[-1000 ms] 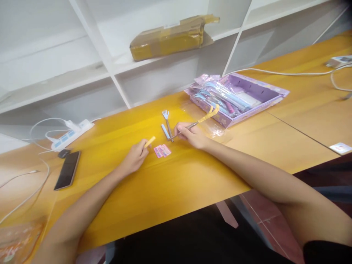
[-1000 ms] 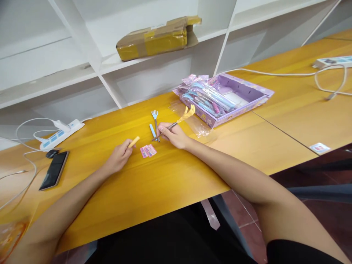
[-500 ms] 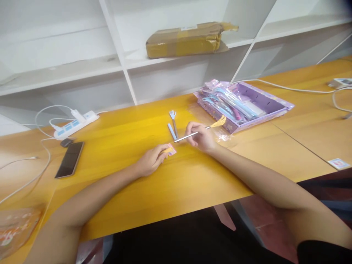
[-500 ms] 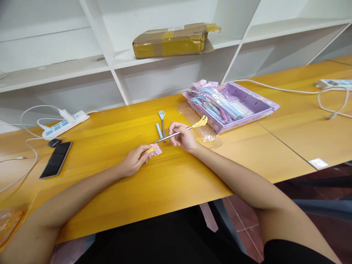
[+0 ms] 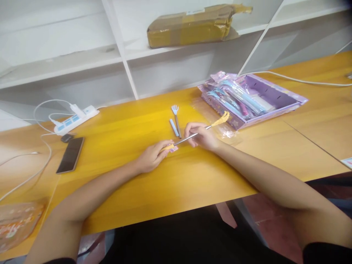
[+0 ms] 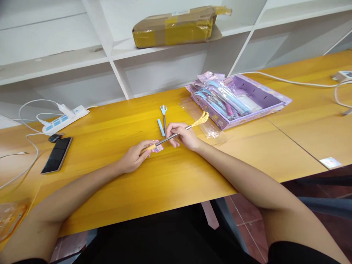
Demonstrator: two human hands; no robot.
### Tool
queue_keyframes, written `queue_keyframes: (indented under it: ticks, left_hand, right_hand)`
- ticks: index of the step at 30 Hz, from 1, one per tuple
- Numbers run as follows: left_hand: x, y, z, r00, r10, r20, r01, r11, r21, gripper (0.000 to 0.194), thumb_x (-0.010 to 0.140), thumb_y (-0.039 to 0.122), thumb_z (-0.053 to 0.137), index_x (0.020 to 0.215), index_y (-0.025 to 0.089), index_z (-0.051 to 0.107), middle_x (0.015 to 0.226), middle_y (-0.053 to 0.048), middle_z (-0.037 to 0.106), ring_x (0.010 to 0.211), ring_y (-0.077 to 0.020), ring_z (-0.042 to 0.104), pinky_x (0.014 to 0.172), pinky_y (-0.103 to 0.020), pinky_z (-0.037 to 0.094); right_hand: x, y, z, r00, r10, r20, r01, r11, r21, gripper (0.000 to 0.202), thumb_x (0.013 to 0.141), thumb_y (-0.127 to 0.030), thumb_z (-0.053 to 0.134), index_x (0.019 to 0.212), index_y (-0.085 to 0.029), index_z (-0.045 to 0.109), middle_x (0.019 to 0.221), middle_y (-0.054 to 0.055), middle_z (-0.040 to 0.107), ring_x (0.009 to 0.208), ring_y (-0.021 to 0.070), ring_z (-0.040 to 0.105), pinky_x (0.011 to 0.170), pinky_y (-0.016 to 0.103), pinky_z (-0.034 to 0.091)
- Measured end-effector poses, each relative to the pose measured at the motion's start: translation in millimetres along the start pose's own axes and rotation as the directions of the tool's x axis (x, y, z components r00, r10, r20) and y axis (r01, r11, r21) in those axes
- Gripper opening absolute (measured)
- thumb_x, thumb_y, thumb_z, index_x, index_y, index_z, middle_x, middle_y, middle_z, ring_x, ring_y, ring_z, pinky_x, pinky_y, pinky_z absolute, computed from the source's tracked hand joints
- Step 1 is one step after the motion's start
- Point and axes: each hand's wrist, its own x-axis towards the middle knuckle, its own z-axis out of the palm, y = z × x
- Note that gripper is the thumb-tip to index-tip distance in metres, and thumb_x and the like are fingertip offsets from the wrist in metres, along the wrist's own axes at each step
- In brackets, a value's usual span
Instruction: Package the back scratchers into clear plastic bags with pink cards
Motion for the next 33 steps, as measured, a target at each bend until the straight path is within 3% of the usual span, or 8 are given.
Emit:
queue_keyframes:
  ticks: [8,16,24,33]
  left_hand:
    - [2,4,-0.9,0.998,0.017,-0.059,-0.014,0.999,0.049,0.037,0.108,0.033,0.055,0.144,0.026,0.061,0.149,-0.011,0.070,0.136,-0.0291,0.068,0.118,-0.048,0.049]
    - [1,4,-1.0,0.996,0.043,-0.082,-0.042,0.999,0.009,0.033,0.109,0.035,0.056,0.139,0.027,0.063,0.145,-0.011,0.073,0.133,-0.0284,0.070,0.115,-0.047,0.053]
    - [0,1,-2.1,0.990,0.103,-0.094,-0.097,0.993,0.068,0.030,0.110,0.039,0.056,0.132,0.024,0.068,0.138,-0.010,0.077,0.130,-0.0257,0.073,0.113,-0.044,0.057]
    - [-3,-1,-3.5,0.976,0.186,-0.114,-0.169,0.975,0.143,0.028,0.110,0.040,0.057,0.124,0.022,0.073,0.123,-0.010,0.082,0.115,-0.0220,0.079,0.106,-0.039,0.060]
  right_hand:
    - [-3,0,0,1.000,-0.023,-0.009,0.021,0.989,-0.147,0.024,0.096,-0.034,0.054,0.086,-0.018,0.070,0.060,-0.001,0.058,0.051,0.0142,0.047,0.052,0.027,0.037]
    - [-3,2,14,0.997,0.071,-0.016,-0.071,0.997,0.007,0.026,0.098,-0.039,0.052,0.084,-0.021,0.064,0.054,-0.004,0.047,0.046,0.0125,0.032,0.048,0.026,0.022]
    - [-14,-1,26,0.997,-0.078,0.023,0.079,0.993,-0.082,0.021,0.100,-0.024,0.047,0.086,-0.021,0.062,0.058,-0.005,0.049,0.048,0.0118,0.037,0.051,0.026,0.028]
    - [-11,8,34,0.993,-0.102,0.065,0.105,0.993,-0.046,0.022,0.102,-0.028,0.045,0.085,-0.021,0.057,0.059,-0.006,0.047,0.048,0.0113,0.034,0.052,0.027,0.028]
